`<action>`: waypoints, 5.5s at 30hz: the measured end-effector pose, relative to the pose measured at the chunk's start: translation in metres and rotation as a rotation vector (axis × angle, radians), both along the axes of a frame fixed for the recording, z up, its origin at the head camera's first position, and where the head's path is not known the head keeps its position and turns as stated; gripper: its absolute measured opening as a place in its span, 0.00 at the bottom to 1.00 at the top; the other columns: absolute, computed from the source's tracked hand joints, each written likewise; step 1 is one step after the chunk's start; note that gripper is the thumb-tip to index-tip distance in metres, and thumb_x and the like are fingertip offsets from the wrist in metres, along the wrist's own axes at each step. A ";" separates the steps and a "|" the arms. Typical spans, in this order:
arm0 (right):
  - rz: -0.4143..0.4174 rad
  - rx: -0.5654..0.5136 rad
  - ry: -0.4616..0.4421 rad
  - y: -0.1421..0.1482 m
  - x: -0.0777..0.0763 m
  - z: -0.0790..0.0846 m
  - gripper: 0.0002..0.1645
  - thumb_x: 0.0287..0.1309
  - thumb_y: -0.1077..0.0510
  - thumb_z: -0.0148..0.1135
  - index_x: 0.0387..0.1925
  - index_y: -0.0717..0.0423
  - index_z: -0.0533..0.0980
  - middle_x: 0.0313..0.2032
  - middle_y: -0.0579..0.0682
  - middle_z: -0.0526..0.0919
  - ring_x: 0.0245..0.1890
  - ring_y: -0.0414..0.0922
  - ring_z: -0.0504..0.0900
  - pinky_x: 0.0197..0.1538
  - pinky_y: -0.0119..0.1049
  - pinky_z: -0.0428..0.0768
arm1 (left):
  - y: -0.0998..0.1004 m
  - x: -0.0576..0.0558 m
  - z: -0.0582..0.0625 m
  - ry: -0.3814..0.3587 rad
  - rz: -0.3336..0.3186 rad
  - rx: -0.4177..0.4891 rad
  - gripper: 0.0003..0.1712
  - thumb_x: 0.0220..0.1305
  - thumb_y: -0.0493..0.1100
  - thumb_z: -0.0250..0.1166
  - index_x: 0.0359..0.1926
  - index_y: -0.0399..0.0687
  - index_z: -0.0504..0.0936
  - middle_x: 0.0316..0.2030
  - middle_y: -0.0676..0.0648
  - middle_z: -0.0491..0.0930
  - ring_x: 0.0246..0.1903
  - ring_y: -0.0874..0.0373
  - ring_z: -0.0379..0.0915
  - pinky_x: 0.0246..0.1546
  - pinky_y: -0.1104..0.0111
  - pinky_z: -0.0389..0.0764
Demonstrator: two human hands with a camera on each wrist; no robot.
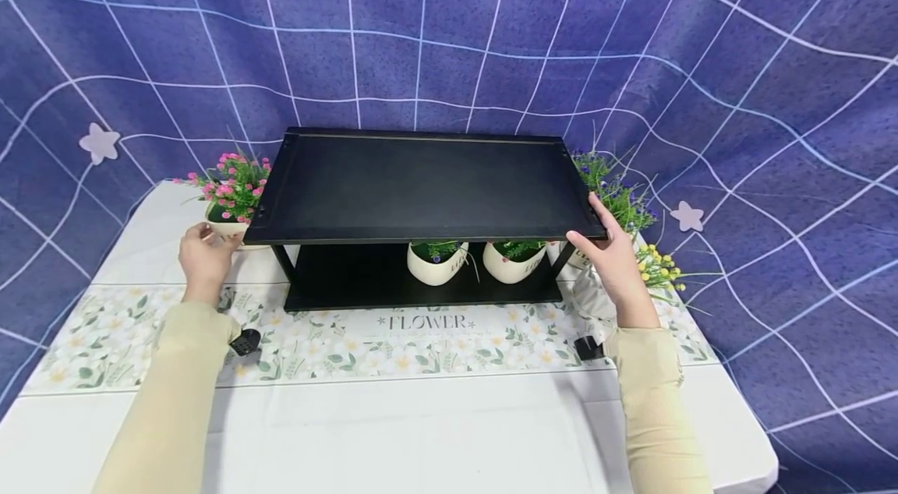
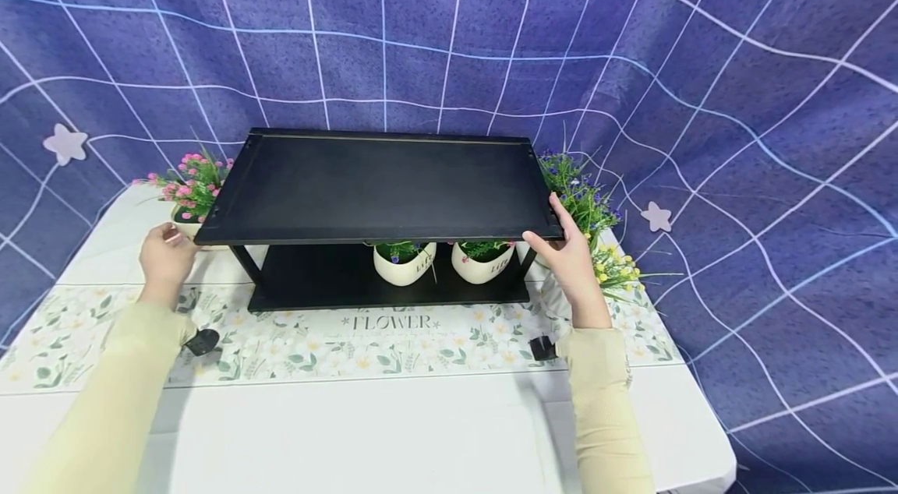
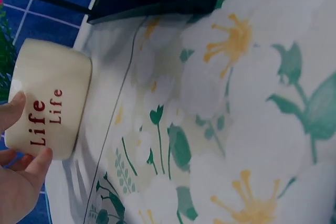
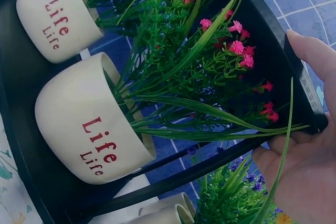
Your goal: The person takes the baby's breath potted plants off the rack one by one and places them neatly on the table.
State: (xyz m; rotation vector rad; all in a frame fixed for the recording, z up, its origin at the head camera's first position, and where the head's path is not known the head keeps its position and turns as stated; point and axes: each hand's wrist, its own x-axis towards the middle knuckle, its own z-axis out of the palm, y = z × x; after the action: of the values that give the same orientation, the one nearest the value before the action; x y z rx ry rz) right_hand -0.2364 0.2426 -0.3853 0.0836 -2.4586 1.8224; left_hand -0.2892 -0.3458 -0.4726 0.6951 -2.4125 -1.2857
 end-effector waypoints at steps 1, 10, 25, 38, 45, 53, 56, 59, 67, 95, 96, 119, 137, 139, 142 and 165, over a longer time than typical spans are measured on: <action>-0.001 0.006 -0.002 0.000 0.000 0.000 0.46 0.64 0.51 0.61 0.76 0.35 0.47 0.77 0.49 0.46 0.61 0.39 0.74 0.51 0.14 0.73 | 0.001 0.002 0.001 -0.007 0.003 0.023 0.40 0.63 0.42 0.63 0.70 0.30 0.56 0.67 0.30 0.62 0.66 0.38 0.63 0.68 0.52 0.66; -0.006 0.019 -0.004 0.001 -0.001 -0.001 0.46 0.64 0.51 0.60 0.75 0.33 0.47 0.77 0.48 0.46 0.65 0.46 0.71 0.51 0.14 0.73 | 0.014 0.020 0.004 0.010 0.069 0.173 0.41 0.66 0.48 0.61 0.74 0.42 0.54 0.72 0.43 0.60 0.71 0.49 0.59 0.69 0.62 0.67; -0.001 -0.002 -0.001 0.001 -0.002 -0.002 0.45 0.65 0.52 0.60 0.75 0.33 0.48 0.77 0.49 0.47 0.64 0.42 0.72 0.52 0.14 0.73 | 0.060 0.064 0.027 0.154 0.092 0.199 0.35 0.68 0.45 0.60 0.72 0.44 0.58 0.69 0.43 0.64 0.69 0.51 0.63 0.69 0.64 0.67; -0.007 -0.014 -0.001 0.003 -0.001 -0.001 0.46 0.64 0.53 0.61 0.76 0.35 0.48 0.77 0.51 0.47 0.50 0.25 0.74 0.50 0.13 0.74 | 0.100 0.097 0.022 0.405 0.121 0.359 0.32 0.64 0.39 0.63 0.67 0.41 0.65 0.62 0.45 0.70 0.63 0.54 0.68 0.63 0.68 0.74; 0.009 -0.035 -0.003 0.001 -0.001 -0.002 0.46 0.64 0.53 0.61 0.76 0.36 0.48 0.77 0.51 0.46 0.54 0.27 0.74 0.51 0.14 0.74 | 0.126 0.107 0.019 0.549 0.099 0.484 0.29 0.63 0.33 0.63 0.64 0.38 0.67 0.54 0.52 0.72 0.60 0.54 0.69 0.65 0.63 0.71; 0.020 -0.071 0.005 0.000 -0.001 -0.002 0.46 0.65 0.54 0.60 0.76 0.39 0.48 0.77 0.52 0.46 0.67 0.45 0.69 0.52 0.14 0.74 | 0.162 0.111 0.014 0.573 -0.021 0.462 0.27 0.64 0.38 0.64 0.63 0.36 0.69 0.54 0.47 0.74 0.56 0.61 0.71 0.59 0.77 0.73; 0.026 -0.087 0.010 0.000 -0.001 -0.003 0.46 0.65 0.55 0.60 0.76 0.41 0.48 0.77 0.52 0.46 0.70 0.52 0.64 0.53 0.14 0.74 | 0.174 0.111 0.011 0.556 -0.074 0.432 0.26 0.65 0.37 0.63 0.62 0.35 0.69 0.52 0.55 0.74 0.55 0.67 0.71 0.58 0.80 0.73; 0.026 -0.091 0.013 0.000 -0.001 -0.003 0.46 0.65 0.56 0.60 0.76 0.41 0.48 0.77 0.52 0.46 0.70 0.50 0.65 0.53 0.14 0.74 | 0.184 0.107 0.005 0.563 -0.122 0.413 0.26 0.65 0.36 0.63 0.62 0.34 0.69 0.54 0.53 0.75 0.55 0.70 0.70 0.62 0.73 0.72; 0.016 -0.057 0.013 0.000 0.000 -0.003 0.46 0.64 0.54 0.61 0.76 0.39 0.48 0.77 0.52 0.46 0.58 0.31 0.73 0.52 0.14 0.74 | 0.210 0.098 -0.003 0.551 -0.172 0.335 0.26 0.63 0.32 0.63 0.62 0.33 0.69 0.59 0.37 0.73 0.61 0.44 0.69 0.64 0.50 0.70; 0.018 -0.053 -0.004 0.003 -0.001 -0.003 0.47 0.64 0.53 0.61 0.76 0.36 0.47 0.77 0.52 0.45 0.53 0.26 0.74 0.51 0.14 0.74 | 0.271 0.069 -0.017 0.419 -0.249 0.257 0.32 0.58 0.41 0.71 0.62 0.41 0.72 0.59 0.41 0.73 0.62 0.48 0.68 0.64 0.54 0.72; 0.017 -0.053 -0.004 0.003 -0.001 -0.003 0.47 0.64 0.54 0.61 0.76 0.36 0.47 0.77 0.52 0.45 0.53 0.26 0.74 0.51 0.14 0.74 | 0.272 0.068 -0.018 0.410 -0.254 0.254 0.33 0.58 0.42 0.71 0.63 0.41 0.71 0.59 0.41 0.73 0.63 0.48 0.68 0.65 0.54 0.72; 0.011 -0.026 -0.006 0.002 -0.001 -0.003 0.47 0.64 0.53 0.61 0.77 0.39 0.46 0.77 0.53 0.45 0.69 0.51 0.66 0.51 0.13 0.73 | 0.291 0.047 -0.034 0.366 -0.328 0.138 0.48 0.49 0.46 0.77 0.67 0.34 0.63 0.63 0.33 0.66 0.64 0.42 0.63 0.67 0.52 0.66; 0.013 -0.041 -0.004 0.001 -0.001 -0.002 0.47 0.64 0.54 0.61 0.77 0.40 0.46 0.77 0.54 0.46 0.70 0.52 0.65 0.51 0.13 0.73 | 0.296 0.036 -0.036 0.320 -0.348 0.114 0.53 0.46 0.48 0.78 0.67 0.32 0.61 0.60 0.34 0.67 0.60 0.43 0.66 0.67 0.54 0.68; 0.010 -0.034 -0.002 0.001 -0.001 -0.002 0.47 0.64 0.54 0.61 0.76 0.40 0.46 0.77 0.54 0.46 0.69 0.49 0.66 0.51 0.13 0.73 | 0.296 0.036 -0.036 0.319 -0.353 0.112 0.52 0.46 0.49 0.78 0.67 0.32 0.61 0.60 0.34 0.67 0.60 0.43 0.66 0.66 0.53 0.68; 0.010 -0.029 0.002 0.001 -0.001 -0.002 0.47 0.64 0.54 0.61 0.76 0.40 0.47 0.77 0.55 0.47 0.66 0.43 0.70 0.51 0.13 0.73 | 0.296 0.035 -0.035 0.306 -0.360 0.105 0.53 0.46 0.50 0.78 0.67 0.33 0.61 0.60 0.34 0.67 0.60 0.42 0.65 0.65 0.52 0.69; 0.011 -0.046 -0.010 0.001 0.000 -0.002 0.47 0.64 0.54 0.61 0.76 0.39 0.46 0.77 0.55 0.46 0.68 0.47 0.67 0.52 0.13 0.73 | 0.292 0.042 -0.027 0.241 -0.293 0.072 0.53 0.42 0.52 0.80 0.66 0.39 0.66 0.59 0.37 0.71 0.59 0.44 0.70 0.64 0.54 0.72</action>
State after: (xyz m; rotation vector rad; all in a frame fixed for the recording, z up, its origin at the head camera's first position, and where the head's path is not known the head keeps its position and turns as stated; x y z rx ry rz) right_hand -0.2364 0.2438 -0.3878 0.0858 -2.4258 1.8869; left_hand -0.2471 -0.0534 -0.4996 0.1912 -2.3372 -1.4782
